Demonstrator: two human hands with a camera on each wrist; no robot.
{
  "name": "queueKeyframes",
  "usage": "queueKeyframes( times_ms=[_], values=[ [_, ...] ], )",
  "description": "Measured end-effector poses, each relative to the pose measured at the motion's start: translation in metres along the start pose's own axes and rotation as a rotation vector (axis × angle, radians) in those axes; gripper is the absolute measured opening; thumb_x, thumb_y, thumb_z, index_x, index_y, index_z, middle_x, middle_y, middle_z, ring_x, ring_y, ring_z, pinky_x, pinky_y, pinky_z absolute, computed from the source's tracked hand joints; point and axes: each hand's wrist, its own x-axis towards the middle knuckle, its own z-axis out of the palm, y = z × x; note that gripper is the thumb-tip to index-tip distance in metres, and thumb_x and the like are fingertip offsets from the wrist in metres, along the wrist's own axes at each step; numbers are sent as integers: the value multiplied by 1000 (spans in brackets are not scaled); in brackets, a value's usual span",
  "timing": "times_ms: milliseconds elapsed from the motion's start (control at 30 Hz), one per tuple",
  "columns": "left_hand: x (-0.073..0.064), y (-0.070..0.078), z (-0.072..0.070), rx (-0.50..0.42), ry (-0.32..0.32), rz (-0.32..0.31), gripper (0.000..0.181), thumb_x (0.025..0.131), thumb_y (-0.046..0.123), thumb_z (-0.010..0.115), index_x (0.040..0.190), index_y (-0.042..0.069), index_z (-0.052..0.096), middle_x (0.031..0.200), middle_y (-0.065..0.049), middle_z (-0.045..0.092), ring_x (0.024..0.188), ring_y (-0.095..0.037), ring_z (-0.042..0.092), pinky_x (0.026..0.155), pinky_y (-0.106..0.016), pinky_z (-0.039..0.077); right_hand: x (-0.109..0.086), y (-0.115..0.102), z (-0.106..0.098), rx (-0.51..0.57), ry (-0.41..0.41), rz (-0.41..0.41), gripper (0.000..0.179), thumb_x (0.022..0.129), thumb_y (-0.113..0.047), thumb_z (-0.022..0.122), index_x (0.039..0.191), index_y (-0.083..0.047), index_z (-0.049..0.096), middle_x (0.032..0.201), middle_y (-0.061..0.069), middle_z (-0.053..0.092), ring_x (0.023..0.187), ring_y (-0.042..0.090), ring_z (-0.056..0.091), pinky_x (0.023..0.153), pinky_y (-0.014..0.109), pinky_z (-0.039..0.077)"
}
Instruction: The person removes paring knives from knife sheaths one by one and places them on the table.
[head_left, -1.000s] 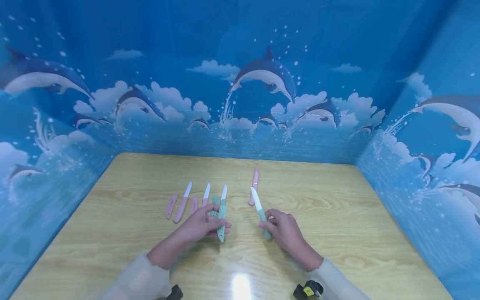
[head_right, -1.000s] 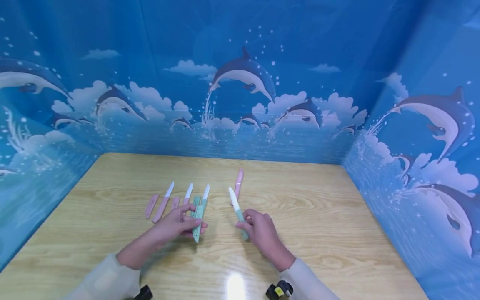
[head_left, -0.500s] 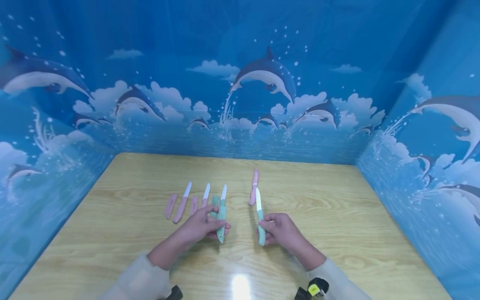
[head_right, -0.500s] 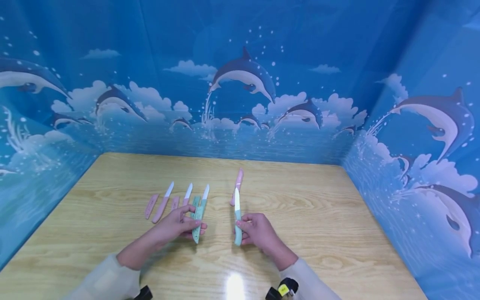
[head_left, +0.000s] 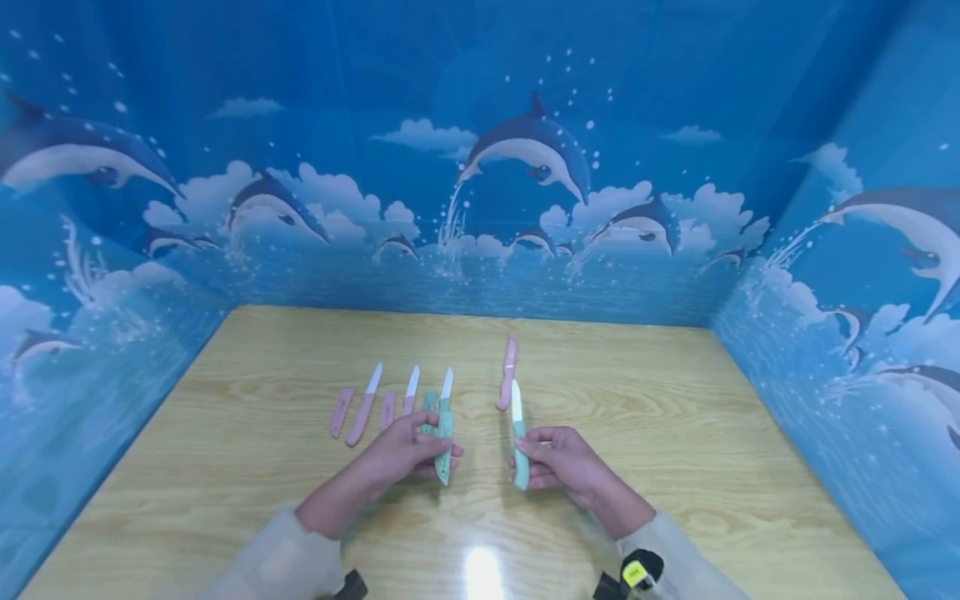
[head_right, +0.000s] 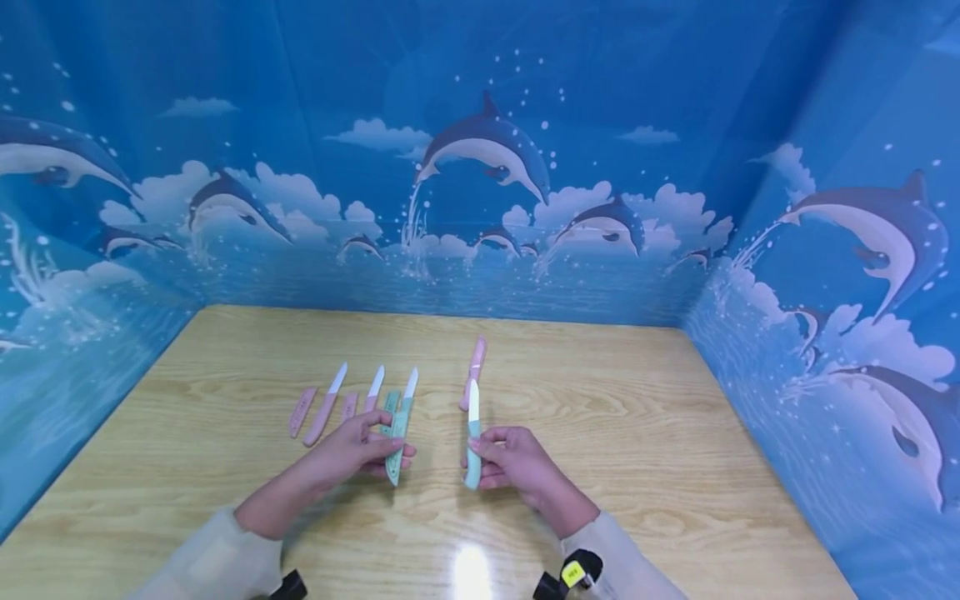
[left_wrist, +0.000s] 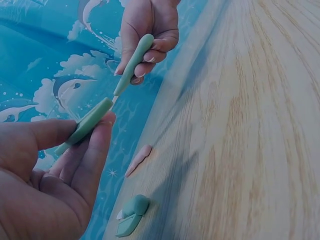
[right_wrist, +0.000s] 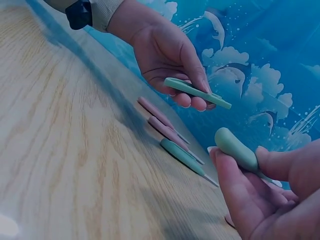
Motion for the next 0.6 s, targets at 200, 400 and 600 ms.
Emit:
queueKeyframes(
  times_ms=[200, 400, 600],
  values=[
    [-1, 2, 2, -19, -2, -3, 45, 97, 15, 59, 130, -7, 37, 107, -21, 70, 93, -29, 71, 81, -40, 59, 1, 1, 1, 17, -7, -4, 23, 96, -20, 62, 101, 2, 60, 90, 18, 72, 72, 17, 71, 68, 32, 61],
    [1, 4, 4, -19, 1, 1, 40, 97, 15, 60, 126, -4, 40, 102, -22, 69, 85, -27, 71, 81, -41, 59, 3, 4, 4, 11, -1, -15, 24, 94, -21, 65, 101, 2, 61, 83, 9, 69, 70, 16, 68, 66, 31, 61],
    [6, 4, 4, 58, 90, 6, 45, 93, 15, 66, 128, -7, 46, 90, -12, 71, 75, -18, 68, 80, -39, 59, 6, 5, 6, -13, 61, -18, 25, 90, -20, 69, 100, 3, 63, 80, 6, 67, 71, 18, 68, 66, 33, 61]
  ],
)
